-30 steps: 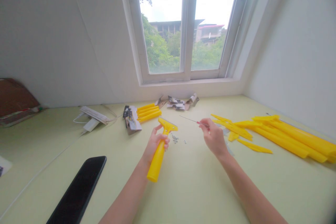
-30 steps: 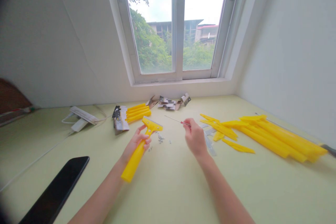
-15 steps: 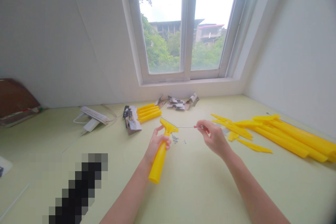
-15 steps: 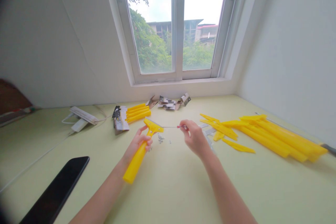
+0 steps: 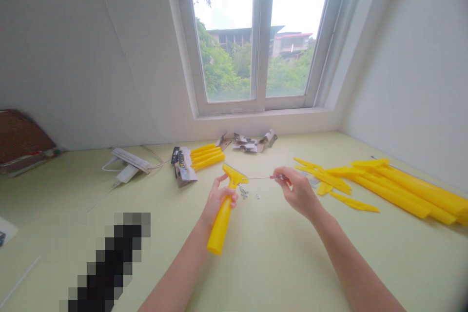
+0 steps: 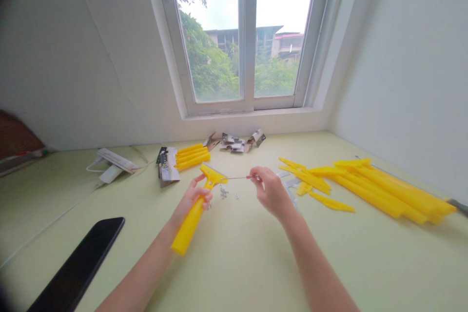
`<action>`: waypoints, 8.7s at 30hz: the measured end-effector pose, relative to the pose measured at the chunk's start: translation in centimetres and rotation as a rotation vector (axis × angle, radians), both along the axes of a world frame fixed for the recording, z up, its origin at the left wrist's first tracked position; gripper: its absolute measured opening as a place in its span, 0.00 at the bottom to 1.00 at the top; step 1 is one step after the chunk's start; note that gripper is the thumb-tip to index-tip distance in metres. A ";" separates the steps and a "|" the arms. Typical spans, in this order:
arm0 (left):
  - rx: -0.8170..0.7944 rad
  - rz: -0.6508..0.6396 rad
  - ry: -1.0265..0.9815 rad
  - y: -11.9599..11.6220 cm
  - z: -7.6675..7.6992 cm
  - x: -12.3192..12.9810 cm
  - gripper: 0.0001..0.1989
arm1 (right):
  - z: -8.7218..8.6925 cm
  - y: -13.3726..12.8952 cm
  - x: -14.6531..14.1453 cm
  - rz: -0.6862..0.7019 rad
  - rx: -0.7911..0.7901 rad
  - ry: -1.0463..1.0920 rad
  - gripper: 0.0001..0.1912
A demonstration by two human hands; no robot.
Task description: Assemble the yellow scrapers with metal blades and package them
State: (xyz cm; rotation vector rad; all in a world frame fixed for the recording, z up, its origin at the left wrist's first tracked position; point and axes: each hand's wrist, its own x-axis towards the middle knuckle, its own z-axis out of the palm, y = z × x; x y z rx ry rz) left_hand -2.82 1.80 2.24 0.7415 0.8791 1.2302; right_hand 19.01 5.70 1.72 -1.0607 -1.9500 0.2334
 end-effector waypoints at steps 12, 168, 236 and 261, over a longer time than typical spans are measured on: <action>0.026 0.000 -0.006 0.0 0.1 0.0 0.28 | 0.1 -0.1 0.0 0.007 0.018 0.002 0.06; 0.047 -0.058 -0.026 -0.1 0.3 0.2 0.26 | 0.4 -1.5 -1.9 -0.124 0.041 0.148 0.06; 0.021 -0.049 -0.051 0.2 -0.3 -0.1 0.27 | 1.3 -1.7 -1.9 -0.156 0.004 0.161 0.11; 0.026 -0.040 -0.018 0.4 -0.4 -0.2 0.28 | 1.5 -1.8 -1.9 -0.087 -0.007 0.191 0.10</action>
